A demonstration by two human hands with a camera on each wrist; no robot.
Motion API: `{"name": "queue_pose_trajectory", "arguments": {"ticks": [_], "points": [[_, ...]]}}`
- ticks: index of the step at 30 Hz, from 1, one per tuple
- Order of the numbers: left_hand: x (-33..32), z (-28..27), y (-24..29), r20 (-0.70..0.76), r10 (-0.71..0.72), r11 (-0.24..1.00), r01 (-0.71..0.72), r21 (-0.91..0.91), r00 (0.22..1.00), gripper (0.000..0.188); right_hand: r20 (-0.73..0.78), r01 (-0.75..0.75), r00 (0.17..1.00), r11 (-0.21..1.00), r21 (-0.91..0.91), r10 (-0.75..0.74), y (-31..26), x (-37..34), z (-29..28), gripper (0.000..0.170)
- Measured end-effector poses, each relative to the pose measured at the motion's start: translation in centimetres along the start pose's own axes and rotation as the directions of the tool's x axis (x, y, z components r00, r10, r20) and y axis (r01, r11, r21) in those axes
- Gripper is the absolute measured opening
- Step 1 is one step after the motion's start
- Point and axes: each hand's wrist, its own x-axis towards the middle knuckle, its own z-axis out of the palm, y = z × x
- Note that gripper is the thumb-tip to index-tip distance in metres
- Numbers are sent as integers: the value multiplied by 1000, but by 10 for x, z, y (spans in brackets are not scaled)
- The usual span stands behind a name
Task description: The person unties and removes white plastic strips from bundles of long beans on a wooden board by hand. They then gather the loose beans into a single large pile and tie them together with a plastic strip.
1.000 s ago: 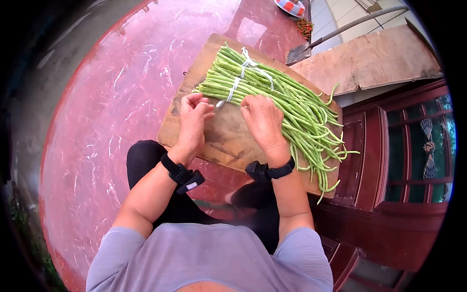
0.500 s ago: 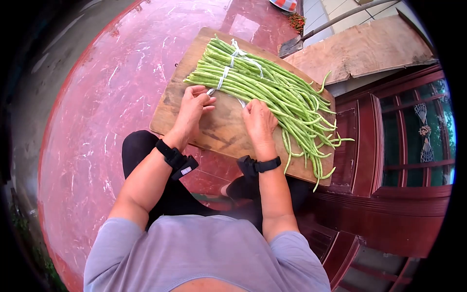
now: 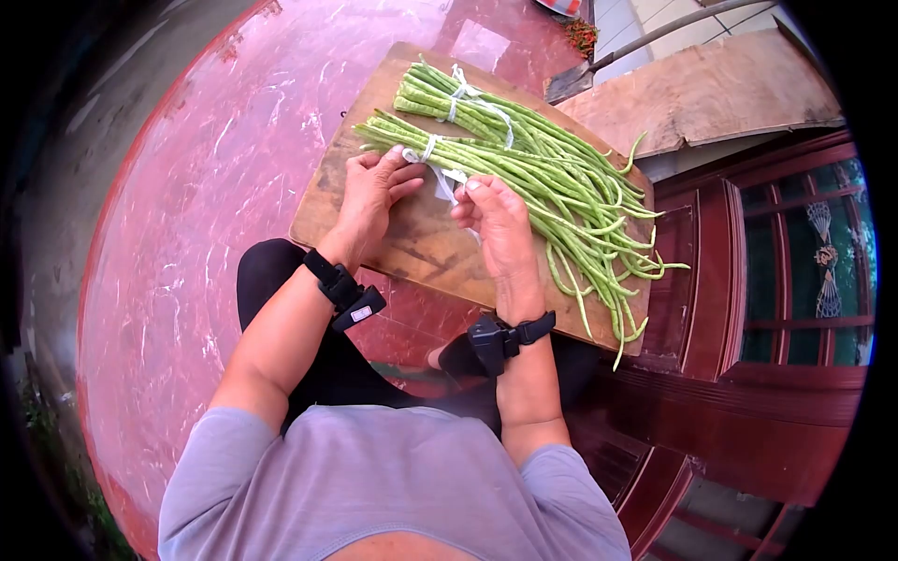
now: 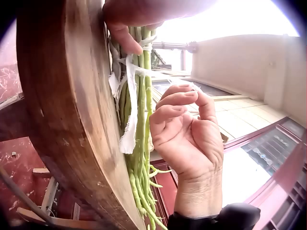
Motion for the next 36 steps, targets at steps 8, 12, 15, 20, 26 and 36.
{"name": "queue_pose_trajectory", "arguments": {"ticks": [8,12,15,20,26,36], "points": [[6,-2,8,79,-70,995,64,72,994,52,-168,-8,962,591,-807,-216,23,-10,5,37],[7,-3,8,65,-52,990,42,136,997,56,-119,-33,971,374,-927,-208,31,-13,8,49],[4,1,10,111,55,981,-74,177,992,51,-153,-69,987,746,-662,-44,25,-20,7,43],[9,0,4,159,106,975,-134,178,982,41,-59,-98,995,910,-402,81,8,-46,11,34],[11,-3,3,146,82,940,-125,317,986,34,24,-173,980,914,-367,196,-5,-69,4,30],[25,-4,-15,248,225,958,-260,118,942,27,72,-9,997,998,-60,13,-32,-95,-31,22]]}}
